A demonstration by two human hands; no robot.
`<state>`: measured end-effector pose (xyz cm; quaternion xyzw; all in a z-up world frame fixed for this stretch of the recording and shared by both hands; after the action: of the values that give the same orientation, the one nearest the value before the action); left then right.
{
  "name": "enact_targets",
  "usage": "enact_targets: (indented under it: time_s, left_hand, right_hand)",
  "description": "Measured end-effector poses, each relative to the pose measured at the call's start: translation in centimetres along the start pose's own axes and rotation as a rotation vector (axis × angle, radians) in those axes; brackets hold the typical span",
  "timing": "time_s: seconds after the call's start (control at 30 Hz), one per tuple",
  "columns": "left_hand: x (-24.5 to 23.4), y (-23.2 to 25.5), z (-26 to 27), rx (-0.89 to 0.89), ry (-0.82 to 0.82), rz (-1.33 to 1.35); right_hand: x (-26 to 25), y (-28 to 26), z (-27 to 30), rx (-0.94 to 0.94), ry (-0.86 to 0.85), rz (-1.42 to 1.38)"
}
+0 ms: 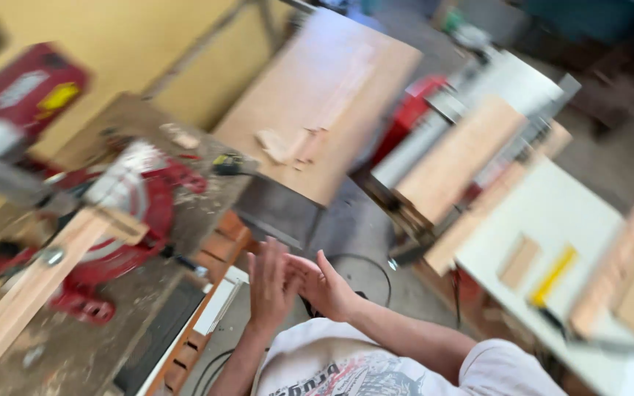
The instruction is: The person uses a miter saw to cut a long wooden plank into smaller pieces. They measure the wood with a tape measure, mark it with a pencil, and then operate the saw to make precise cuts. The cut pieces are then moved to a nearby table.
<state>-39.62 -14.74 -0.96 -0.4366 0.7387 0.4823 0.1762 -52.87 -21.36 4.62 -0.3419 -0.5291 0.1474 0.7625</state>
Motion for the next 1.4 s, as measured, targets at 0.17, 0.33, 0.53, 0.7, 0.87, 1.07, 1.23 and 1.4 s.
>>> enact_targets:
  time_s: [0.17,0.33,0.53,0.7,0.87,1.07,1.23,1.4]
  left_hand:
    - [5.8,8.4,-0.5,-0.951,-0.162,1.593]
    - [6.4,20.1,-1.3,-0.887,-0.45,1.564]
    - [8.9,22.7,2.3,-0.608,-0.808,0.942]
    - [13.3,25.5,4.5,-0.603,-0.839,0.905]
    - [20.1,29.1,7.0,-0.851,-0.627,0.861]
    - [24.0,36.9,8.7,-1.092,-0.436,0.823]
    - [25.0,40.6,9.7,-1.083,-0.408,0.728]
    - [26.4,40.4,12.2,-1.083,-0.336,0.728]
  right_hand:
    - [-2.2,0.4,10.2,-0.848,0.379,1.305]
    - [-16.0,6.1,21.1,-0.473,0.965,1.644]
    - [-23.5,5.0,38.1,0.167,1.623,0.987]
    - [-34.7,1.4,49.3,0.203,1.757,0.806]
    - [-43.6,-6.9,55.3,0.25,1.846,0.553]
    - [-50.6,-11.0,57.0,0.459,1.808,0.619]
    - [-55.9,-9.6,55.6,0.41,1.941,0.758]
    - [-58.5,-7.7,55.6,0.305,2.03,0.794]
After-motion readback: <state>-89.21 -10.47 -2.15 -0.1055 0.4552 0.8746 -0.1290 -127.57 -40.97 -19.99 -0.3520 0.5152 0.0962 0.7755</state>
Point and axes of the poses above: each hand's wrist, its own z-axis away from the middle knuckle, its own x-axis out of the palm, y = z × x, the point moved 2 cm from there along -z, towards the middle knuckle, and after that the axes turned 5 degrees about z, right-handed, at the moved point
